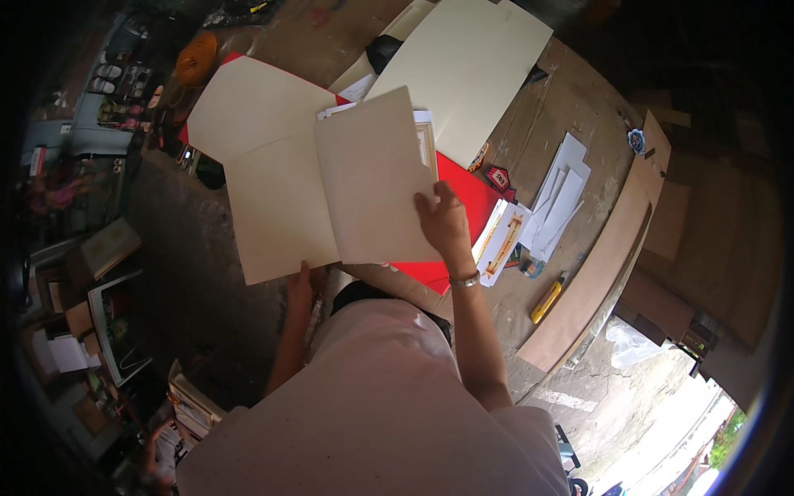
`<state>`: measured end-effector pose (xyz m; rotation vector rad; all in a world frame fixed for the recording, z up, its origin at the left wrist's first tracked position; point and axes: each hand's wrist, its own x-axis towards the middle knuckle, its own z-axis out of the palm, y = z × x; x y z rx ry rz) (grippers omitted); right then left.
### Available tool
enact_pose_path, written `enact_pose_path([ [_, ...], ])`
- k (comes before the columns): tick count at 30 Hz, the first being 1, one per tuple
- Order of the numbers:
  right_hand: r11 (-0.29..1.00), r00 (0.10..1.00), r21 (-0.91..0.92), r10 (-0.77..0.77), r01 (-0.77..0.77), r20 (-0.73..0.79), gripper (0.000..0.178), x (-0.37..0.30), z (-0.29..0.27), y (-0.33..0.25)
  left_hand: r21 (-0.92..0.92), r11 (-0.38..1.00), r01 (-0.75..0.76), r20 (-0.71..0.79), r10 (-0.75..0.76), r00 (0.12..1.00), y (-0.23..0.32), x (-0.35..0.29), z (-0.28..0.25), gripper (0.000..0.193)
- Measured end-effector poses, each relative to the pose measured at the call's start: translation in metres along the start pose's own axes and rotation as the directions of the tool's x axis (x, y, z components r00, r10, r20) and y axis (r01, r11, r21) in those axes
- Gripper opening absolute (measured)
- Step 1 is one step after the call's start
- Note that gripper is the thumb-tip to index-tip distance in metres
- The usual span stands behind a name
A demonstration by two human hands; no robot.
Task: The person sorts through a stack of documents and photographs on a workbench, then uses a utility knife and ruler to cut a certificate. The person continues to handle and inspect multiple photographs of a uniformed individual.
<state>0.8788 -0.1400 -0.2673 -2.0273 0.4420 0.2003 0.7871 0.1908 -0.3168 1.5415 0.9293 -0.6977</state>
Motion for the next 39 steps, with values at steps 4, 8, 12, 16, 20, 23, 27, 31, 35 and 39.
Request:
enact_pose_path([
  [4, 0.933, 0.910, 0.356, -0.112, -0.041, 0.398, 0.029, -0.040, 0.001, -0.080, 0.468, 0.726, -0.504, -0.046, 0.589, 0.807, 0.004, -0.036, 0.009, 0.060],
  [8, 0.805, 0.719, 0.580, -0.477, 0.126, 0.505, 0.039, -0.050, 0.039, -0.102, 0.315, 0.394, -0.863, -0.079, 0.917, 0.390, -0.006, -0.042, 0.032, 0.063],
  [12, 0.985, 0.985, 0.040, -0.170, 0.168, 0.037, 0.042, -0.020, 0.050, -0.031, 0.060, 0.829, -0.556, -0.257, 0.551, 0.794, -0.011, -0.022, 0.017, 0.042],
  [16, 0.962, 0.951, -0.267, -0.133, 0.057, -0.277, 0.047, 0.014, 0.035, 0.055, 0.274, 0.961, -0.036, 0.094, 0.011, 0.996, -0.010, -0.018, 0.003, 0.030],
  [20, 0.949, 0.967, -0.315, -0.072, -0.009, -0.244, 0.049, 0.029, 0.042, 0.084, 0.325, 0.547, -0.772, 0.025, 0.811, 0.585, 0.011, 0.004, 0.052, 0.041],
  [23, 0.953, 0.965, -0.303, -0.060, -0.021, -0.255, 0.050, 0.033, 0.048, 0.085, 0.218, 0.514, -0.830, -0.020, 0.852, 0.523, 0.048, 0.042, 0.095, 0.057],
  [27, 0.973, 0.969, -0.230, -0.058, 0.000, -0.242, 0.048, 0.039, 0.047, 0.090, 0.061, 0.719, -0.693, 0.031, 0.692, 0.721, 0.064, 0.044, 0.108, 0.063],
  [31, 0.998, 0.967, -0.052, 0.024, -0.038, -0.252, 0.043, 0.047, 0.045, 0.097, 0.106, 0.778, -0.619, 0.027, 0.620, 0.784, 0.066, 0.042, 0.107, 0.065],
  [35, 0.992, 0.976, 0.126, 0.044, -0.018, -0.211, 0.041, 0.051, 0.041, 0.093, 0.145, 0.773, -0.618, -0.067, 0.631, 0.773, 0.057, 0.038, 0.112, 0.068],
  [39, 0.985, 0.987, 0.104, 0.146, -0.138, -0.074, 0.036, 0.051, 0.033, 0.083, 0.062, 0.738, -0.672, 0.003, 0.673, 0.740, 0.057, 0.029, 0.115, 0.059],
])
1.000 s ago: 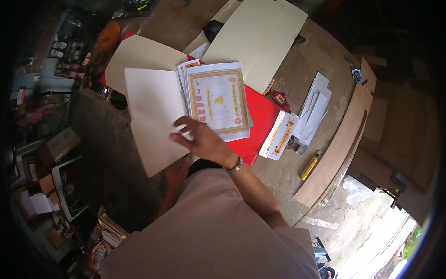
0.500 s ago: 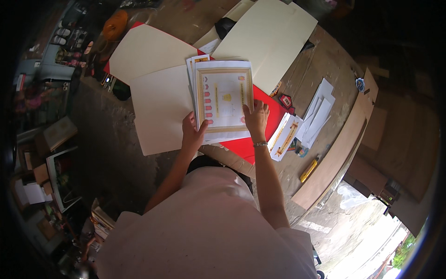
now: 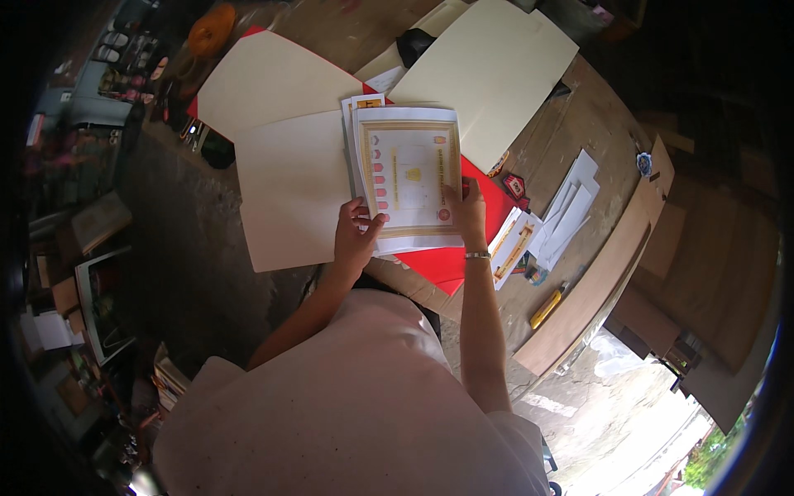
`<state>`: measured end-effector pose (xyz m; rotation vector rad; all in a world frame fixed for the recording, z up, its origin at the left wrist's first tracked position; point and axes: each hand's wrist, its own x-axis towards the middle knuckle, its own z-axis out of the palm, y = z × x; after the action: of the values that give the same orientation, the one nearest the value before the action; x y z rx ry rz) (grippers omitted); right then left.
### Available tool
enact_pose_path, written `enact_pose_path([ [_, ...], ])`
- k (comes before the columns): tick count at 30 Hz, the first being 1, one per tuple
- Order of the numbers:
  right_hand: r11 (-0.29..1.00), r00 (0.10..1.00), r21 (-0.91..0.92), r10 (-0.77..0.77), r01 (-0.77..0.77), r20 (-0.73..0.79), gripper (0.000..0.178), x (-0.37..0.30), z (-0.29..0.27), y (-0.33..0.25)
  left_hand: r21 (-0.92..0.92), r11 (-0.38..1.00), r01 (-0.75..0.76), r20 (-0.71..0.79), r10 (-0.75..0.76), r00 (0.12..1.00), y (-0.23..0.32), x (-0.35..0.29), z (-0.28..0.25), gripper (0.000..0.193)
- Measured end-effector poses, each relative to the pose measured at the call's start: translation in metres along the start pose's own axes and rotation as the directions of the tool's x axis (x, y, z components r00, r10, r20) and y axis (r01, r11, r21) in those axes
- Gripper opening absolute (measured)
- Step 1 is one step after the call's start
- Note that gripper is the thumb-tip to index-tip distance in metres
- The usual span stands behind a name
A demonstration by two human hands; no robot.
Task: The person sorts through a stack of documents and photographs on a workbench, then uses a utility knife and ruler to cut a certificate. The person continues to handle and inspect multiple photographs of a uniformed individual.
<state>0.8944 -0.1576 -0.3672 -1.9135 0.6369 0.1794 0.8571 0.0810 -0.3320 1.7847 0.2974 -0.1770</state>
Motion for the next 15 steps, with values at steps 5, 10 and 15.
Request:
enact_pose_path([
  [5, 0.992, 0.997, 0.099, -0.083, 0.082, 0.002, 0.028, -0.004, -0.005, -0.003, 0.082, 0.994, -0.076, 0.127, 0.066, 0.990, 0.009, 0.017, 0.003, 0.042],
  [10, 0.987, 0.998, 0.155, -0.053, 0.047, 0.039, 0.027, -0.004, -0.025, 0.006, 0.097, 0.989, -0.108, 0.234, 0.083, 0.969, 0.013, 0.019, 0.022, 0.038],
  [15, 0.844, 0.987, 0.527, 0.019, -0.100, 0.158, 0.026, -0.006, -0.055, 0.022, 0.005, 0.999, -0.036, 0.368, 0.031, 0.929, 0.020, 0.021, 0.030, 0.042],
])
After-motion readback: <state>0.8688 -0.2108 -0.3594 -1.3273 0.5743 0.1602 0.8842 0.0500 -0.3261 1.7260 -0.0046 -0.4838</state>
